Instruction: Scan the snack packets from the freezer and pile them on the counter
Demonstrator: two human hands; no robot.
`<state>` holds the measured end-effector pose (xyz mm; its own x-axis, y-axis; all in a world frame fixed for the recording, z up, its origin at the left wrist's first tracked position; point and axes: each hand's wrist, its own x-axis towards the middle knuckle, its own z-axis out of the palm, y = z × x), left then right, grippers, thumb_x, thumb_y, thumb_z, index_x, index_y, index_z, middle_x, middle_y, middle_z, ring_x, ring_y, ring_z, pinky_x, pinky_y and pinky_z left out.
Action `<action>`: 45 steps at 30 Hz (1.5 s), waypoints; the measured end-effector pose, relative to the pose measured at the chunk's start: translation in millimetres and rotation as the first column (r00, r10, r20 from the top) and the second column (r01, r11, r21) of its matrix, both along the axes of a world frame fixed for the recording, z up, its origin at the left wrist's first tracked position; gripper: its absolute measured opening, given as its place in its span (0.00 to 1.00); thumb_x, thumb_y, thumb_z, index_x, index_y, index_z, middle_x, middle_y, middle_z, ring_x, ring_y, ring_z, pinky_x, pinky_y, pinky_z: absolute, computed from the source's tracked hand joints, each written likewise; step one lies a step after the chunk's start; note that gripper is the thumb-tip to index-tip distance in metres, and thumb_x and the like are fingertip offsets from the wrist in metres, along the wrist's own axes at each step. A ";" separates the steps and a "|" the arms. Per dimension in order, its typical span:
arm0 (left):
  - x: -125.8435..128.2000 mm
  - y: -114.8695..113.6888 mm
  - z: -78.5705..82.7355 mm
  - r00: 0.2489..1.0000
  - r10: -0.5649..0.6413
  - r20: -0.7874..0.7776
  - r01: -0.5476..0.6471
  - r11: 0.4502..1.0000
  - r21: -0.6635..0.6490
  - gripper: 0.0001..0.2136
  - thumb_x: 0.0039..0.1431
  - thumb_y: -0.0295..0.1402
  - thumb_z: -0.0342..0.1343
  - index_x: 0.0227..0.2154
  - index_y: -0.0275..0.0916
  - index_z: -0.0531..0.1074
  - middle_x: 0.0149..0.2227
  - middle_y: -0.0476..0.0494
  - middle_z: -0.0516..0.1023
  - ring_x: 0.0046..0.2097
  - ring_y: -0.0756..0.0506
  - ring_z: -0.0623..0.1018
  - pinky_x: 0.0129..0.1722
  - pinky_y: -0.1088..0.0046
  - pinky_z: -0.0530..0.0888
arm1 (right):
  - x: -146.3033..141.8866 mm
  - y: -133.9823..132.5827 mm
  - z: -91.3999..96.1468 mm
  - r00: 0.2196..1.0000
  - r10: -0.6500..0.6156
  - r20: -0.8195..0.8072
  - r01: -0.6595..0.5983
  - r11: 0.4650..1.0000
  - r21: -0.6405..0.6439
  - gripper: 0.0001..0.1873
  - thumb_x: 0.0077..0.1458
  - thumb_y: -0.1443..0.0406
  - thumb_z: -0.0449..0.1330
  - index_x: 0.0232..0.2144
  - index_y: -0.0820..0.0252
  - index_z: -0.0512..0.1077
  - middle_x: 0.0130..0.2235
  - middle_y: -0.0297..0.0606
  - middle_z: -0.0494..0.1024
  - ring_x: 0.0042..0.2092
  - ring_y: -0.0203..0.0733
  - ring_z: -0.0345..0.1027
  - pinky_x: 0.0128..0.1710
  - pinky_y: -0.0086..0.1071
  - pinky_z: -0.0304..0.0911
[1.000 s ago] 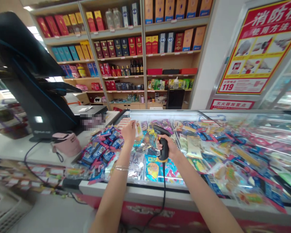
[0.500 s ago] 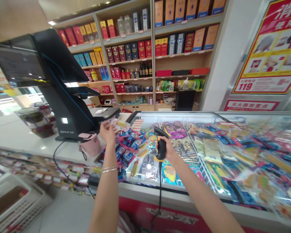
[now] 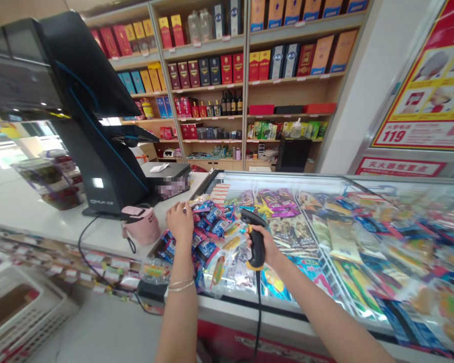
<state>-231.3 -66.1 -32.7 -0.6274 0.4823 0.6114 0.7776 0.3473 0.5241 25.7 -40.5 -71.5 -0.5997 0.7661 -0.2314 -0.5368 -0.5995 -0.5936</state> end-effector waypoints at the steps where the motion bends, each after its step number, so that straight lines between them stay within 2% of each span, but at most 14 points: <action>1: -0.2 -0.4 -0.8 1.000 -0.002 -0.010 0.002 1.000 -0.004 0.20 0.63 0.39 0.41 0.43 0.35 0.77 0.49 0.34 0.76 0.52 0.37 0.71 0.54 0.58 0.65 | 0.4 0.0 -0.5 1.000 0.004 -0.008 -0.004 1.000 0.006 0.07 0.47 0.64 0.61 0.23 0.62 0.68 0.20 0.33 0.70 0.18 0.30 0.62 0.19 0.23 0.63; 18: 7.2 -8.0 4.2 0.998 0.026 -0.057 -0.029 0.998 -0.054 0.20 0.64 0.39 0.41 0.43 0.35 0.76 0.46 0.35 0.78 0.48 0.37 0.73 0.48 0.62 0.68 | 1.0 1.2 -4.9 0.999 -0.003 -0.054 0.005 1.000 0.029 0.08 0.46 0.63 0.62 0.24 0.60 0.67 0.20 0.31 0.69 0.18 0.29 0.58 0.18 0.23 0.60; 31: 7.2 -7.9 5.7 0.998 0.027 -0.053 -0.031 0.998 -0.063 0.20 0.63 0.38 0.41 0.43 0.35 0.77 0.44 0.34 0.78 0.48 0.37 0.73 0.48 0.61 0.68 | 0.8 0.2 -3.5 0.998 -0.013 -0.060 0.015 1.000 0.025 0.09 0.45 0.62 0.63 0.24 0.61 0.67 0.21 0.31 0.69 0.18 0.29 0.59 0.18 0.23 0.60; 35: 6.3 -8.0 5.2 0.996 0.045 -0.077 -0.050 0.996 -0.073 0.21 0.63 0.38 0.40 0.43 0.34 0.76 0.44 0.33 0.78 0.47 0.36 0.73 0.47 0.61 0.69 | -0.7 0.8 -5.7 0.999 -0.028 -0.033 0.030 0.998 0.048 0.09 0.43 0.63 0.64 0.24 0.62 0.68 0.21 0.32 0.71 0.18 0.29 0.59 0.17 0.22 0.57; 40: 4.1 -6.5 2.5 0.993 0.050 -0.107 -0.059 0.995 -0.085 0.22 0.62 0.39 0.39 0.41 0.34 0.77 0.41 0.32 0.78 0.46 0.36 0.74 0.46 0.60 0.69 | -2.2 2.6 -10.3 0.999 -0.032 -0.001 0.032 0.999 0.016 0.09 0.42 0.66 0.65 0.28 0.63 0.72 0.21 0.33 0.72 0.18 0.30 0.61 0.16 0.22 0.56; 45: 5.1 -6.6 3.8 0.996 0.042 -0.081 -0.049 0.995 -0.090 0.22 0.62 0.38 0.39 0.41 0.34 0.77 0.40 0.32 0.78 0.46 0.35 0.74 0.46 0.58 0.70 | -3.3 2.5 -13.8 0.997 -0.077 0.032 0.077 0.997 -0.006 0.06 0.42 0.66 0.64 0.24 0.62 0.70 0.22 0.36 0.75 0.20 0.32 0.64 0.16 0.23 0.58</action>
